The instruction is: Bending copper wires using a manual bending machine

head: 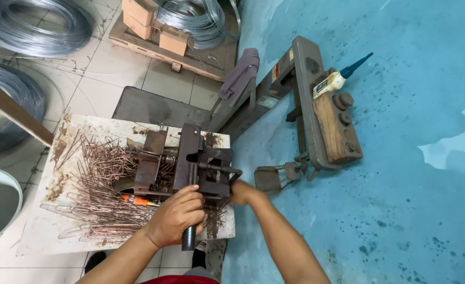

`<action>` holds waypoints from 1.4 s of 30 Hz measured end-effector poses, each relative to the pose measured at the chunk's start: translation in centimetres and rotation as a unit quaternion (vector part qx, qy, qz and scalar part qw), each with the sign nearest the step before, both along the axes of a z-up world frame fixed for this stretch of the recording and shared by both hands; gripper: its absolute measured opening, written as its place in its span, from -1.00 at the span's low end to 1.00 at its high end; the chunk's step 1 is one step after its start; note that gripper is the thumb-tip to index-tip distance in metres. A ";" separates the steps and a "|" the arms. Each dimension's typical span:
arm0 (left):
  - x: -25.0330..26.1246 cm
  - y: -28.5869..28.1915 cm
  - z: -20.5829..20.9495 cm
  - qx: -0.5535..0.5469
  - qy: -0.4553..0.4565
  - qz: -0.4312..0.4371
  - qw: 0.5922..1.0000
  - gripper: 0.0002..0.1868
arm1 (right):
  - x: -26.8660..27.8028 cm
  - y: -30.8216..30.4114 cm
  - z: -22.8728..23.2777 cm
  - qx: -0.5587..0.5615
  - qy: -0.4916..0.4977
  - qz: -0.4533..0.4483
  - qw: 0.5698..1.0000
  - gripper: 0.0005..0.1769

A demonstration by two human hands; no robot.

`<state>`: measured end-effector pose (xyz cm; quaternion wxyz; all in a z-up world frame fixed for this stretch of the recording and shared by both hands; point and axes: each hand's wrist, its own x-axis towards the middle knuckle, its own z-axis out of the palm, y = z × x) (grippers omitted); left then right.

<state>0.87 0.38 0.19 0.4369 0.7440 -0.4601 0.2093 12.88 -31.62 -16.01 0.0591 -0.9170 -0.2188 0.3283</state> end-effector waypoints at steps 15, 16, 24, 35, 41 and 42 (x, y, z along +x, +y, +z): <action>9.7 -1.8 10.8 -0.075 0.195 0.155 0.966 -0.64 | -12.6 2.8 23.4 0.033 0.185 -0.257 0.948 -0.26; 11.0 -1.6 12.3 -0.076 0.190 0.154 0.966 -0.64 | -12.6 2.9 23.7 0.034 0.180 -0.257 0.949 -0.26; 20.9 -0.6 12.8 -0.052 0.289 0.284 0.913 -0.56 | -13.1 3.6 20.6 0.033 0.144 -0.276 0.950 -0.38; 17.9 2.1 10.4 -0.016 0.180 0.260 0.949 -0.40 | -13.4 3.7 16.9 -0.004 0.055 -0.281 0.958 -0.44; 8.7 4.0 7.9 0.282 0.047 0.341 0.895 -0.68 | -12.0 3.3 14.2 -0.001 0.007 -0.273 0.962 -0.40; 6.7 4.3 7.4 0.389 0.083 0.342 0.851 -0.67 | -12.4 3.3 14.0 -0.003 0.005 -0.280 0.960 -0.40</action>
